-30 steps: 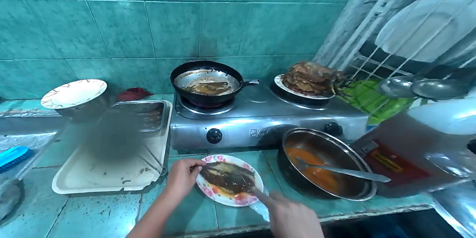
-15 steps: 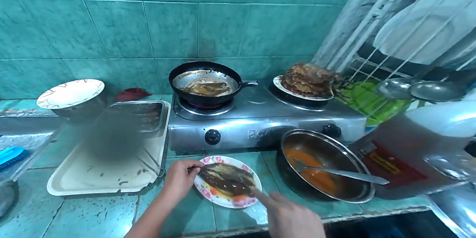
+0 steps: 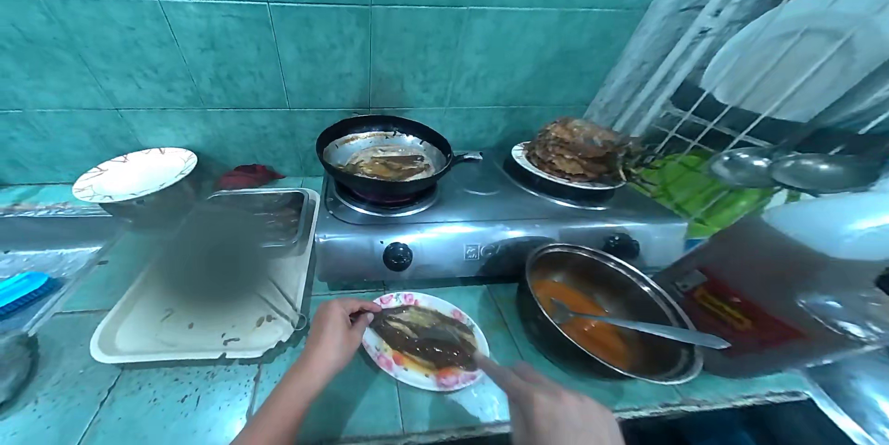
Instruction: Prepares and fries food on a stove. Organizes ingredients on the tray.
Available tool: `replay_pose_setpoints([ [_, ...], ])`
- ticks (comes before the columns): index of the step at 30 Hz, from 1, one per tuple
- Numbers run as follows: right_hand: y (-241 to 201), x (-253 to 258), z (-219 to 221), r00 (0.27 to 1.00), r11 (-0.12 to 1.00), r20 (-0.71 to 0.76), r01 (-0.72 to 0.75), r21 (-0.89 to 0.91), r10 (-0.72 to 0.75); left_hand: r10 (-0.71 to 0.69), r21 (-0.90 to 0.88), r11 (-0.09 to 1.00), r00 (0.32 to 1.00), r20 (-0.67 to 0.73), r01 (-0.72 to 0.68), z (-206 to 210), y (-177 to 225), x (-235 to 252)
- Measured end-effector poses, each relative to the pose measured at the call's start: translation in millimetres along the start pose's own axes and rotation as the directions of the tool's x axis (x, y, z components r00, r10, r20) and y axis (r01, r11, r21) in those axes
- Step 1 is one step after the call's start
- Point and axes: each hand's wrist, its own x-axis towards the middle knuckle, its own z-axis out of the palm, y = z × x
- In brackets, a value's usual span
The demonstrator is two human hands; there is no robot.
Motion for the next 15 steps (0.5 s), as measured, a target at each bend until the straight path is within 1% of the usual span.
replay_pose_setpoints([
  [4,19.7,-6.0,8.4,0.997,0.999,0.077,-0.031,-0.012,0.032,-0.004,-0.015,1.000,1.000,-0.011,0.004,0.4,-1.1,-0.2],
  [7,23.8,-7.0,-0.9,1.000,1.000,0.021,0.003,-0.014,-0.002,-0.009,-0.020,1.000,1.000,-0.017,0.008,-0.3,0.2,0.7],
  [9,26.2,-7.3,-7.4,1.000,1.000,0.019,-0.010,-0.014,0.011,-0.011,-0.022,1.000,1.000,-0.015,0.011,-1.2,2.3,1.2],
  [12,27.0,-8.3,0.4,0.991,0.998,0.124,-0.057,-0.006,0.058,-0.002,-0.048,0.999,1.000,-0.025,0.000,-2.7,3.1,1.8],
  [15,31.4,-8.9,-6.8,0.995,0.997,0.079,-0.064,0.034,0.061,0.002,-0.083,0.997,0.999,-0.052,-0.006,-6.9,2.7,2.2],
])
